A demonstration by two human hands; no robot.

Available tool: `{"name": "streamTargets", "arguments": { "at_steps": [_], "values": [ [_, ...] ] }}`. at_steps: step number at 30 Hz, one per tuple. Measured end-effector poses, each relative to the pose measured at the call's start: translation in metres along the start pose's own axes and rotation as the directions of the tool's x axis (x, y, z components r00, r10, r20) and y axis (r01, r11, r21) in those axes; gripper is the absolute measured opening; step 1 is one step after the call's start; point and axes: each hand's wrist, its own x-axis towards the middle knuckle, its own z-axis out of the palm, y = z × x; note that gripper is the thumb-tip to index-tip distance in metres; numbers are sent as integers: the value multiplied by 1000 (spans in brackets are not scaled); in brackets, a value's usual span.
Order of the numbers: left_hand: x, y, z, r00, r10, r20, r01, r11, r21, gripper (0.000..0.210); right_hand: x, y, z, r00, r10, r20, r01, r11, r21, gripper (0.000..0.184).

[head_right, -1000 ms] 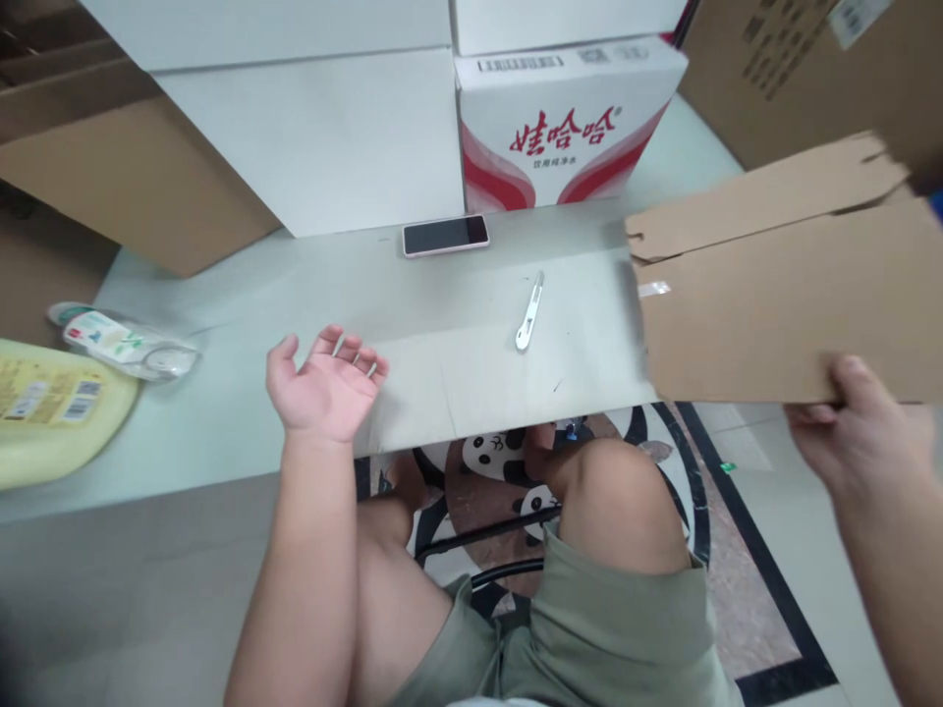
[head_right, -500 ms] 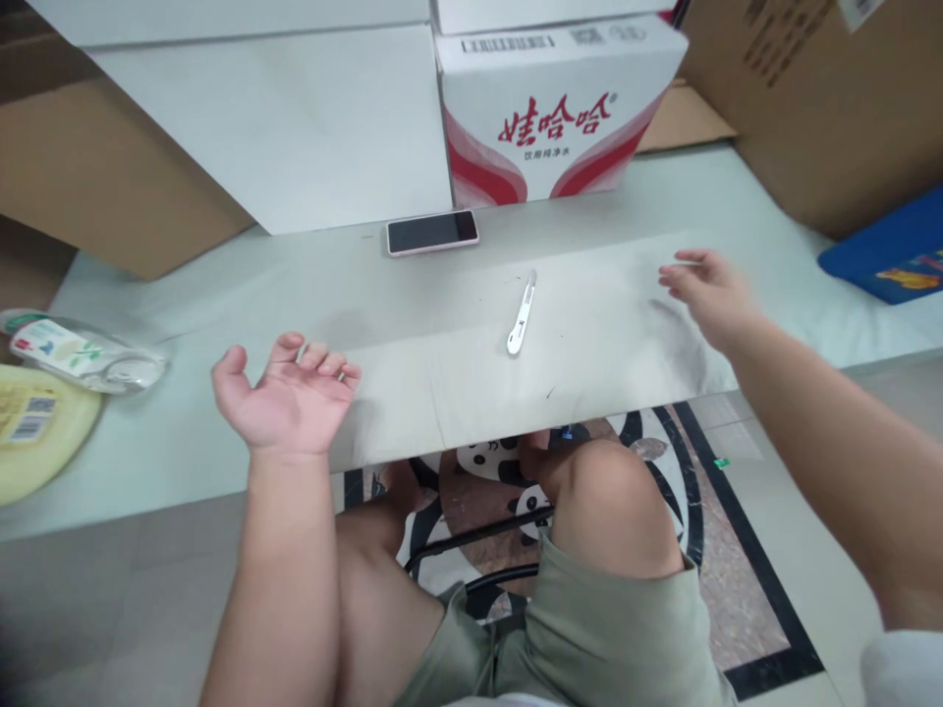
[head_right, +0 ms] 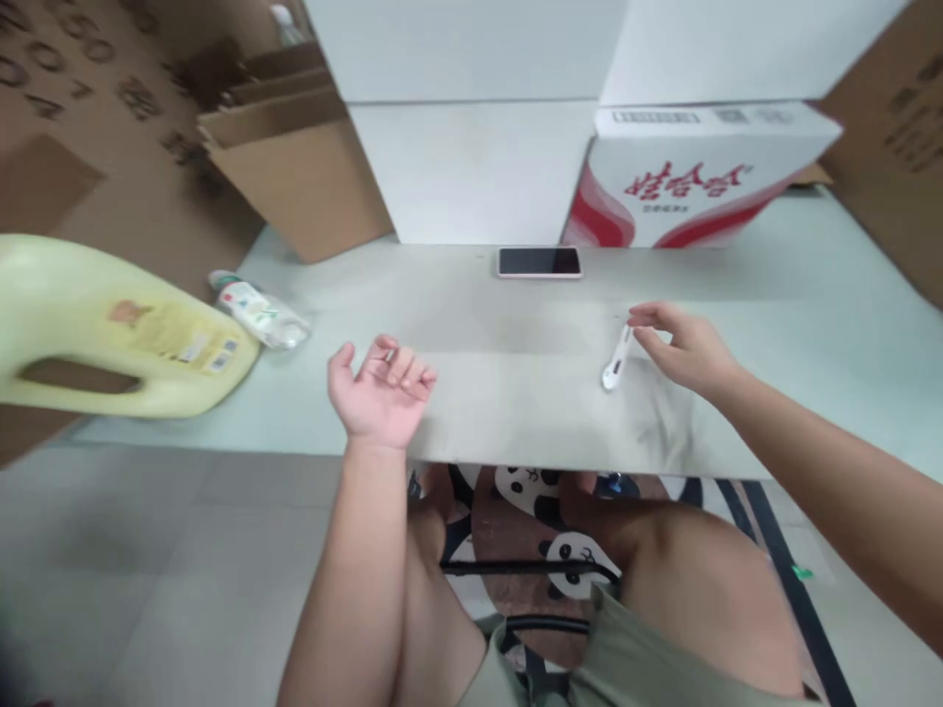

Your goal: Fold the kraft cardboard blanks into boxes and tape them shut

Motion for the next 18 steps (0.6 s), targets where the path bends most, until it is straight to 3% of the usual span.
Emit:
{"name": "streamTargets", "arguments": {
  "at_steps": [4,7,10,14,16,18],
  "values": [
    [0,19,-10,997,50,64,-51,998,22,55,44,-73,46,960,-271,74,271,963,7,29],
    [1,29,-16,994,76,84,-77,997,20,55,82,-142,88,871,-477,120,476,879,36,28],
    [4,36,-20,993,88,77,-87,996,-14,55,117,-227,128,774,-618,139,622,783,22,34],
    [7,40,-22,992,88,91,-83,995,-49,54,165,-345,162,638,-765,84,770,633,-83,53],
    [9,43,-22,991,83,104,-77,995,-61,54,192,-390,171,564,-818,109,824,550,-137,67],
    [9,46,-23,990,88,110,-79,993,-84,55,214,-418,177,561,-813,154,827,544,-142,94]
  ]
}}
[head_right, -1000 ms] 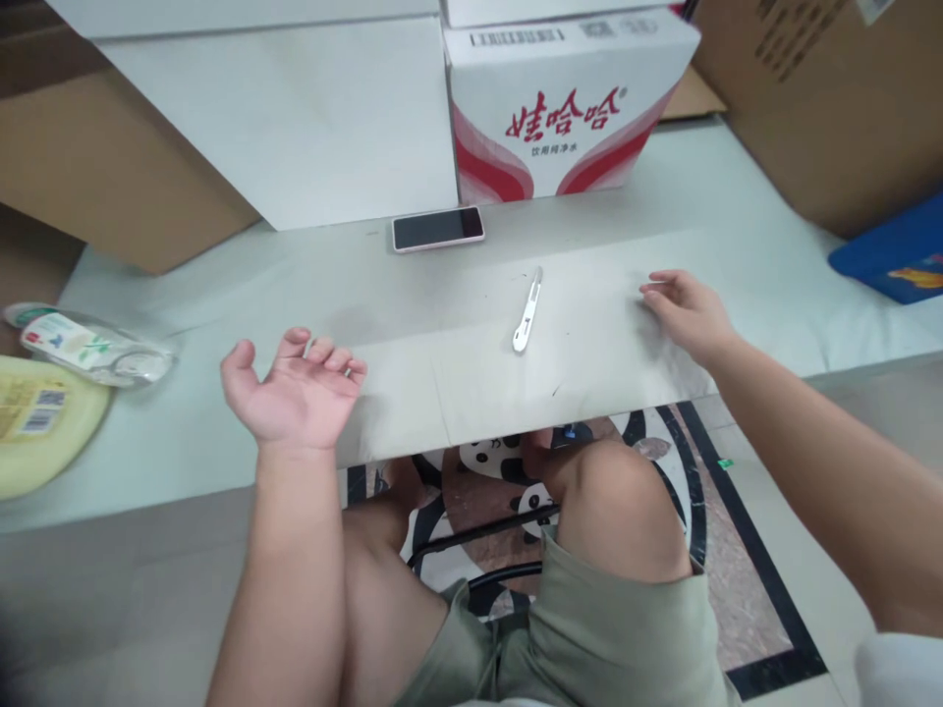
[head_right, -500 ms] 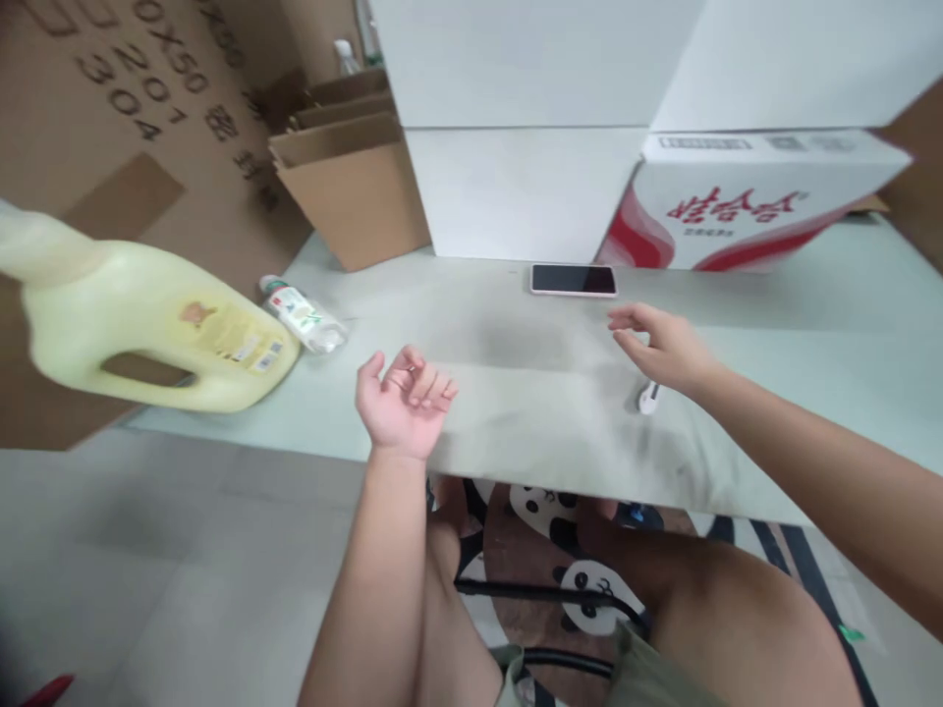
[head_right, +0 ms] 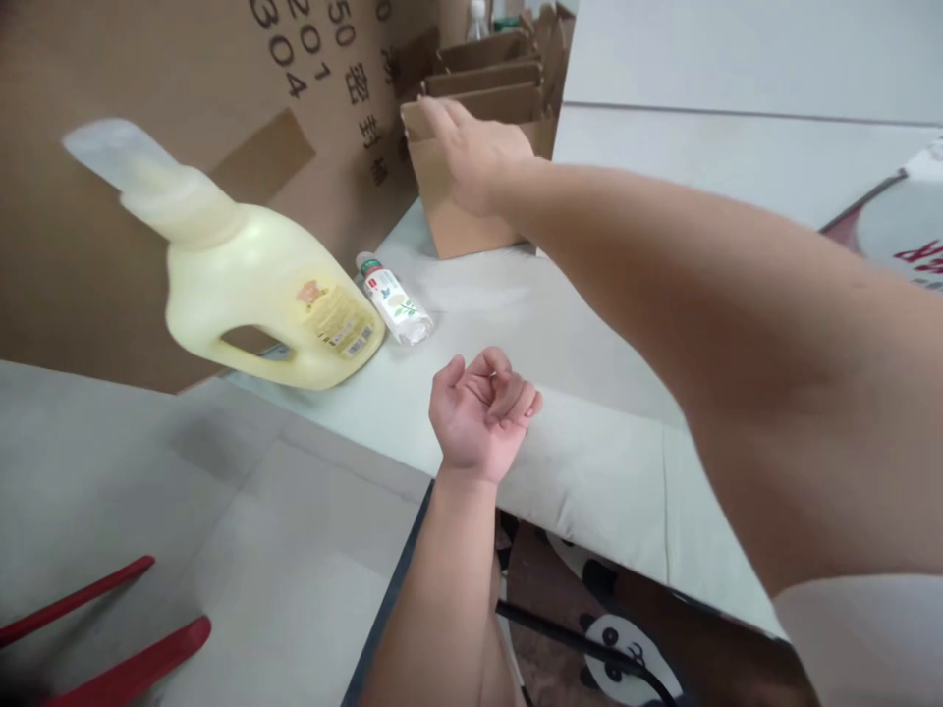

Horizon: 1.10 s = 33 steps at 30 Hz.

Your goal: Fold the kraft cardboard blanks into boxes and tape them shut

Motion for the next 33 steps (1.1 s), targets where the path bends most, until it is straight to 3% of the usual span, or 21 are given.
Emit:
{"name": "streamTargets", "arguments": {
  "at_steps": [2,3,4,6,9,13,17,20,22,23,25,27,29,30,32,33],
  "values": [
    [-1,3,0,1000,10,4,-10,1000,-26,55,16,3,2,997,26,70,-25,1000,-19,112],
    [-3,5,-1,1000,14,5,-14,999,-37,54,17,3,3,995,29,91,-27,999,-32,111],
    [-4,6,-1,1000,19,5,-18,999,-46,54,14,2,4,996,15,93,-11,999,-43,103],
    [-8,8,-2,999,44,-4,-44,998,-54,53,-3,-4,5,998,-50,37,52,998,-44,69],
    [-14,7,-5,981,176,-85,-179,983,-33,51,-42,-11,2,994,-74,-79,73,997,-13,25],
    [-21,4,-7,871,423,-250,-422,905,59,43,-109,-7,-17,997,-12,-75,16,998,55,31],
    [-23,1,-6,775,564,-286,-545,825,152,39,-198,0,-59,999,-40,-21,43,985,169,42],
    [-19,-2,-2,683,652,-331,-600,758,256,38,-276,-4,-96,988,11,-155,18,983,182,47],
    [-14,-6,0,631,694,-346,-612,720,329,35,-326,-13,-112,928,87,-362,-37,989,143,41],
    [-10,-10,1,628,701,-337,-603,713,359,32,-348,-18,-116,858,187,-479,-111,977,183,42],
    [-4,-19,2,677,683,-275,-562,721,405,27,-386,-29,-113,693,422,-584,-245,900,361,47],
    [2,-30,3,763,630,-143,-520,730,443,29,-414,-39,-97,579,582,-571,-306,805,509,43],
    [7,-44,3,819,572,46,-516,700,493,37,-433,-44,-75,542,631,-555,-297,762,575,34],
    [8,-50,4,827,545,140,-529,668,523,42,-439,-45,-65,532,634,-561,-269,755,597,33],
    [11,-61,4,816,501,288,-564,584,584,54,-450,-44,-50,531,634,-562,-203,739,642,41],
    [12,-65,4,807,485,338,-581,545,605,60,-455,-43,-46,555,632,-541,-212,736,643,48]
  ]
}}
